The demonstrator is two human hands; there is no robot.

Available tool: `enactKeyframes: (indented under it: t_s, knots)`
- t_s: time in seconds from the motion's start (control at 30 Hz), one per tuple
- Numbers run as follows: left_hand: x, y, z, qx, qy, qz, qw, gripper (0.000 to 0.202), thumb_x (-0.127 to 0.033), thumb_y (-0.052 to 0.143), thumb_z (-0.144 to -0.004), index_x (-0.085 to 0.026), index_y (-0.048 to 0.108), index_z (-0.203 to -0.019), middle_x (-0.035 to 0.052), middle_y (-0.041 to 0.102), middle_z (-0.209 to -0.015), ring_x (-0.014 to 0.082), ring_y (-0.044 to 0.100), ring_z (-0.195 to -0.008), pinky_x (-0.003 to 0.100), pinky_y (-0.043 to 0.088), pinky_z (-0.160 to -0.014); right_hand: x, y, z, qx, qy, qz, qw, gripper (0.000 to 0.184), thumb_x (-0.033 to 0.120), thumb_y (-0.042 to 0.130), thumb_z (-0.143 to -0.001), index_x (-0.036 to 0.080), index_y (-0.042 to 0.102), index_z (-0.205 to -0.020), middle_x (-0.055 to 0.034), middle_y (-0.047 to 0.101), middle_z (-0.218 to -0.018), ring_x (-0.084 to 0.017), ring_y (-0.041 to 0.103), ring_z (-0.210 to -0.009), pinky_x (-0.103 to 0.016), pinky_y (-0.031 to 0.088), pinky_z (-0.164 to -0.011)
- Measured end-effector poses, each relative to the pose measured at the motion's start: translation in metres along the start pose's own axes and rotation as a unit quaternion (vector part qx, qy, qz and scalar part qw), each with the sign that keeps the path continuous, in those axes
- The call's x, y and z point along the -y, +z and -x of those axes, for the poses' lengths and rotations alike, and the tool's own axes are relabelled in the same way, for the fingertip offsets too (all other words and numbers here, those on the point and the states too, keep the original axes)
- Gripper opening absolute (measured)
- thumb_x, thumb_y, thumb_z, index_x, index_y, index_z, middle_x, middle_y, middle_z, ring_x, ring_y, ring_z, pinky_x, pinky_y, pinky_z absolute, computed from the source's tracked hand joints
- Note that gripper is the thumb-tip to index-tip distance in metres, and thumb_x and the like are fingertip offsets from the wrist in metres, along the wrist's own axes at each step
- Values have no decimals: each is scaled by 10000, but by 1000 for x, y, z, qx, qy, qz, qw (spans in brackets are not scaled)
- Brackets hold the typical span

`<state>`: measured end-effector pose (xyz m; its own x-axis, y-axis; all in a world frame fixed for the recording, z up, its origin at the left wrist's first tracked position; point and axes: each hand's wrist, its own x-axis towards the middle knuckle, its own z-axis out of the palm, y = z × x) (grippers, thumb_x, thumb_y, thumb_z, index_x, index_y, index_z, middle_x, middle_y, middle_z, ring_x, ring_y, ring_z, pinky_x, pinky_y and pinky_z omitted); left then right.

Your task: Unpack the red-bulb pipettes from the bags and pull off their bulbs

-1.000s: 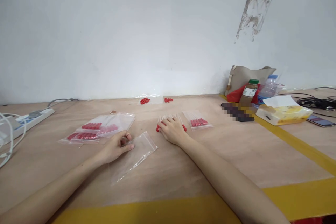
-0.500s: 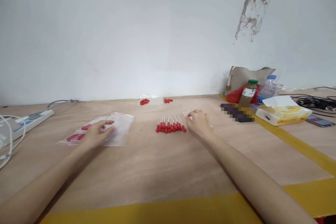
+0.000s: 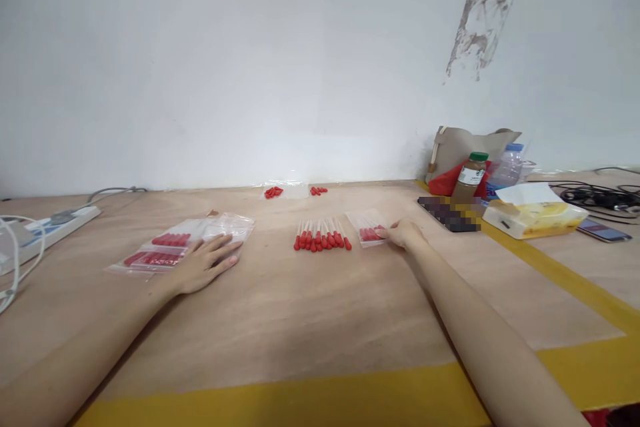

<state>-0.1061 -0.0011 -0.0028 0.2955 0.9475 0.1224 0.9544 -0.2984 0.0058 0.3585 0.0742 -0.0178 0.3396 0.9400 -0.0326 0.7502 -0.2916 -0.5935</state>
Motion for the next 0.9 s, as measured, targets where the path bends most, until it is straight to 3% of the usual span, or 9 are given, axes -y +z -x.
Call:
enactKeyframes:
  t_s: [0.1,0.23,0.33,0.47,0.53,0.6,0.73,0.8,0.9]
  knots:
    - [5,3,-7,-4,-6,-4,1000,527,-550,246,-862,-292,405,-1292,78,340,-1394,257,263,-1293,504,173,-1015,4,3,3,11,8,-24,1000,338,460,716,-513,144,607,-567,-57,609,-561,-207,579,-574,-271,392,-476]
    - [7,3,-11,-50,0,-29,998,495,-528,265,-868,-290,444,-1264,82,390,-1362,258,308,-1267,501,200,-1002,7,4,6,-21,10,-64,998,302,423,689,-559,161,560,-483,-44,555,-459,-197,552,-507,-266,362,-429]
    - [3,3,-9,-152,11,-70,986,434,-454,301,-881,-257,497,-1215,89,461,-1297,247,332,-1246,485,151,-1029,10,-1,12,-62,-14,-123,990,329,474,588,-666,152,597,-603,-61,588,-517,-193,571,-537,-262,383,-440]
    - [-7,2,-4,-266,15,-76,961,341,-376,359,-871,-254,544,-1131,78,518,-1216,237,366,-1217,462,132,-1049,28,-9,35,-98,-87,-252,959,414,533,477,-745,160,577,-897,-64,654,-784,-134,584,-603,-225,430,-489]
    - [-15,2,-2,-299,19,-53,953,329,-360,397,-853,-243,537,-1126,88,506,-1217,254,353,-1223,466,163,-1042,42,-8,55,-33,-146,-407,901,434,540,593,-652,171,572,-879,-54,655,-821,-113,567,-568,-221,428,-482]
    - [-24,1,3,-324,35,-14,945,345,-339,421,-839,-227,503,-1155,96,482,-1233,265,339,-1230,464,201,-1035,57,-1,79,95,-174,-484,852,446,526,682,-565,179,575,-824,-40,659,-840,-112,579,-600,-220,438,-512]
    - [-52,-6,18,-339,95,104,930,389,-282,373,-854,-185,397,-1230,108,469,-1228,245,373,-1201,433,275,-1024,78,30,123,322,-163,-456,813,391,430,751,-541,149,556,-731,-10,654,-678,-100,574,-550,-214,434,-524]
    - [-69,-11,28,-281,142,157,936,392,-284,353,-859,-189,391,-1237,103,453,-1257,245,374,-1204,432,292,-1023,83,45,135,399,-169,-421,797,385,406,762,-536,143,550,-720,-3,655,-673,-92,563,-527,-206,424,-501]
    - [-92,-16,37,-101,241,190,946,426,-318,416,-851,-232,400,-1268,69,376,-1356,250,313,-1262,428,285,-1041,87,59,140,440,-178,-364,802,392,413,764,-528,137,563,-723,16,638,-628,-87,549,-507,-200,413,-480]
